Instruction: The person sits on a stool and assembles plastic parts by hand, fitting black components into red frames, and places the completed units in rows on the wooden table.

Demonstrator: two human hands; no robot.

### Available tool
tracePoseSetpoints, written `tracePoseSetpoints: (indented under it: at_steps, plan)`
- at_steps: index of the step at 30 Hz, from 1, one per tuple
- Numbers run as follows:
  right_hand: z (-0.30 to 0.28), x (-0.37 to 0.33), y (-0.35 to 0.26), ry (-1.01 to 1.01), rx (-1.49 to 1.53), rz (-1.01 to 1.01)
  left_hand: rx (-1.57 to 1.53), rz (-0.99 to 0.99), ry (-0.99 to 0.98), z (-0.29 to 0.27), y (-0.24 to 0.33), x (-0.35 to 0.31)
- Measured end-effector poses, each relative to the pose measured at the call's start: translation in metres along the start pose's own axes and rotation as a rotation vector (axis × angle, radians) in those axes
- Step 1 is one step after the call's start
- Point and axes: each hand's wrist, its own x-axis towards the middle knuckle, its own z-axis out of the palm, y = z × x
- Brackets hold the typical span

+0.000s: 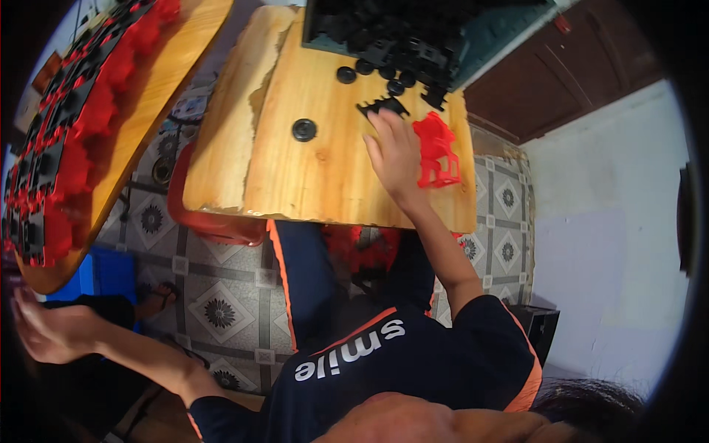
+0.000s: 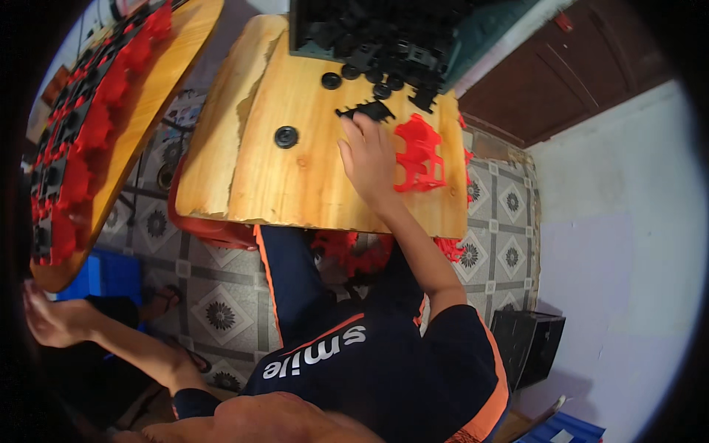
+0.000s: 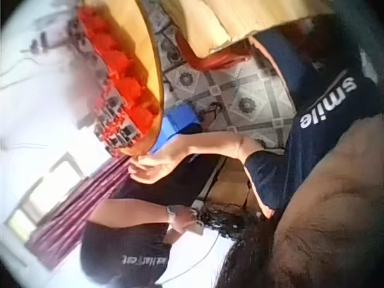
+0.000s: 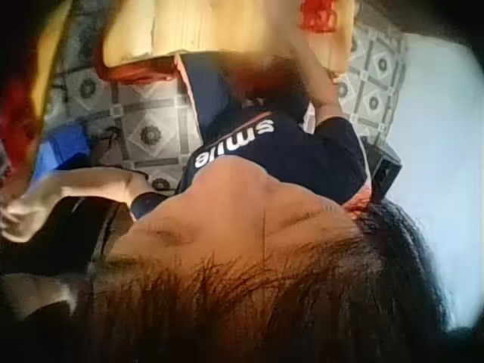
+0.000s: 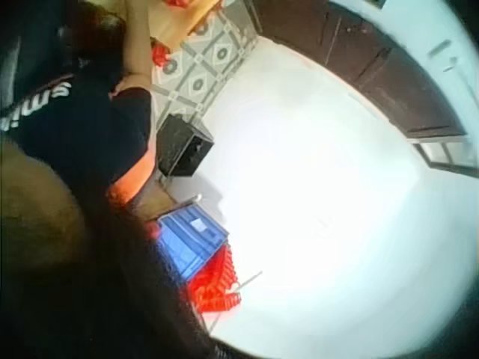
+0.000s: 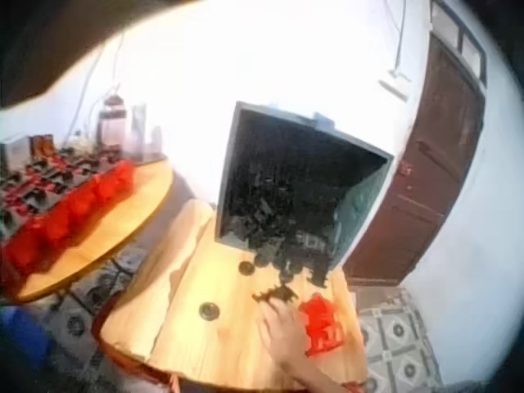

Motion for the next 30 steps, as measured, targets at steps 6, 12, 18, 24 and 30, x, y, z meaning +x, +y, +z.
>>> tracePoseSetpoints:
  at_steps: [6,12,18,24,30]
  plan:
    - [-0.04,0.035,0.074,-0.314,-0.139,0.223,-0.206,-0.559,-0.567,0.085,0.157,-0.196]
    - [0.02,0.07,0.154,-0.795,0.115,-0.07,-0.629,-1.055,-1.294,0.202,0.206,-0.331]
    - [0.01,0.083,0.14,-0.462,0.35,0.026,-0.59,-0.941,-1.291,0.249,0.264,-0.335]
    - [-0.073,0.02,0.147,0.316,0.852,0.402,-0.03,-0.498,-1.564,0.284,0.32,-0.361]
    - [-0.078,-0.088,0.122,0.41,1.008,1.028,-0.069,-0.411,-1.663,0.259,0.357,-0.388]
